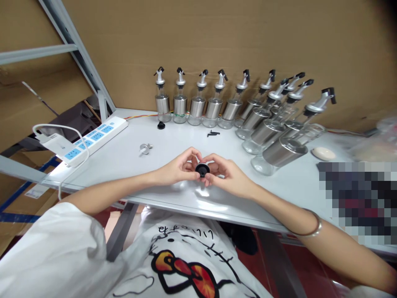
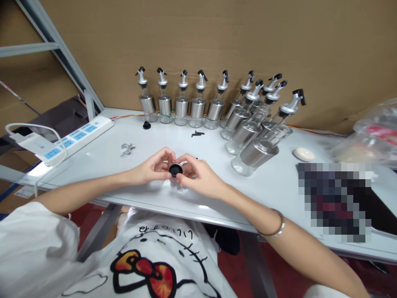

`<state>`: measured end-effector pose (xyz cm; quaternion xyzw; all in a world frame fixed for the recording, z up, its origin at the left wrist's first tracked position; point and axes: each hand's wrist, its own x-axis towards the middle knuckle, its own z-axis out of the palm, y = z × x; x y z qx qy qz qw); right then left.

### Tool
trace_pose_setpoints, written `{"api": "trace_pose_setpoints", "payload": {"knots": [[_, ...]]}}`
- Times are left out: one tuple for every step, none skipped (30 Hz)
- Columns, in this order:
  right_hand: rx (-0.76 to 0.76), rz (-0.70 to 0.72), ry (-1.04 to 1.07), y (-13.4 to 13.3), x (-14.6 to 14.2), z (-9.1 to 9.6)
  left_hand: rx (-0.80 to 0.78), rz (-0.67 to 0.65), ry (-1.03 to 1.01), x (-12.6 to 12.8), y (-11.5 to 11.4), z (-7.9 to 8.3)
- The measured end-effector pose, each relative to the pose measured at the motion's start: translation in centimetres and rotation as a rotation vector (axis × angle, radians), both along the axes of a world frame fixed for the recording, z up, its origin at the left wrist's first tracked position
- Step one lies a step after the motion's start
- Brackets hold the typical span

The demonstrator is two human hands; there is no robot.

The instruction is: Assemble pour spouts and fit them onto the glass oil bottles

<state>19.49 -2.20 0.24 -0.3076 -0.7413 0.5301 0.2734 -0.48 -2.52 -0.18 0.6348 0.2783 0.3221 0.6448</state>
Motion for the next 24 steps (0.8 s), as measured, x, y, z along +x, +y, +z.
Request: {"api": "trace_pose_setpoints", "payload": {"knots": [[-0.013, -0.007, -0.007, -0.08, -0.03, 0.08, 0.007, 0.001, 0.009, 0.03, -0.04, -0.03], [-0.024, -0.012, -0.015, -0.17, -0.07, 0.16, 0.018, 0.001, 0.021, 0.06, -0.07, -0.07], [-0.032, -0.016, -0.020, -0.26, -0.12, 0.25, 0.034, 0.003, 0.035, 0.09, -0.12, -0.11], [-0.035, -0.018, -0.026, -0.34, -0.16, 0.33, 0.055, 0.005, 0.052, 0.12, -0.16, -0.15], [-0.035, -0.018, -0.030, -0.42, -0.20, 0.41, 0.080, 0.009, 0.069, 0.15, -0.21, -0.19], [-0.033, -0.018, -0.033, -0.48, -0.22, 0.48, 0.108, 0.012, 0.083, 0.17, -0.26, -0.23], [-0.027, -0.018, -0.040, -0.52, -0.24, 0.54, 0.135, 0.011, 0.095, 0.18, -0.31, -0.27], [-0.019, -0.018, -0.048, -0.55, -0.24, 0.59, 0.160, 0.009, 0.102, 0.20, -0.35, -0.31], [-0.011, -0.021, -0.056, -0.56, -0.23, 0.63, 0.183, 0.006, 0.107, 0.21, -0.38, -0.35], [-0.003, -0.024, -0.062, -0.57, -0.21, 0.66, 0.202, 0.006, 0.111, 0.22, -0.41, -0.40], [0.002, -0.025, -0.066, -0.57, -0.19, 0.69, 0.217, 0.008, 0.111, 0.23, -0.42, -0.44], [0.005, -0.026, -0.066, -0.57, -0.16, 0.70, 0.229, 0.012, 0.112, 0.24, -0.43, -0.47], [0.004, -0.025, -0.063, -0.57, -0.14, 0.70, 0.240, 0.016, 0.113, 0.24, -0.44, -0.50], [0.002, -0.025, -0.057, -0.56, -0.12, 0.68, 0.249, 0.021, 0.113, 0.23, -0.44, -0.51], [0.000, -0.024, -0.050, -0.55, -0.10, 0.63, 0.258, 0.022, 0.112, 0.22, -0.44, -0.51], [-0.003, -0.023, -0.042, -0.51, -0.08, 0.55, 0.265, 0.022, 0.110, 0.21, -0.44, -0.51], [-0.006, -0.022, -0.034, -0.45, -0.05, 0.44, 0.273, 0.024, 0.112, 0.19, -0.44, -0.50], [-0.011, -0.020, -0.027, -0.36, -0.01, 0.31, 0.277, 0.030, 0.117, 0.17, -0.44, -0.50], [-0.013, -0.015, -0.017, -0.25, 0.04, 0.17, 0.277, 0.040, 0.124, 0.15, -0.43, -0.49], [-0.012, -0.008, -0.007, -0.12, 0.08, 0.04, 0.271, 0.050, 0.133, 0.12, -0.42, -0.49], [-0.007, -0.001, 0.003, 0.02, 0.13, -0.09, 0.264, 0.060, 0.139, 0.10, -0.41, -0.50], [0.001, 0.006, 0.013, 0.14, 0.17, -0.19, 0.258, 0.067, 0.145, 0.08, -0.40, -0.51], [0.007, 0.011, 0.022, 0.23, 0.20, -0.25, 0.257, 0.070, 0.149, 0.05, -0.38, -0.52], [0.009, 0.015, 0.031, 0.29, 0.23, -0.28, 0.261, 0.070, 0.152, 0.01, -0.35, -0.53]]}}
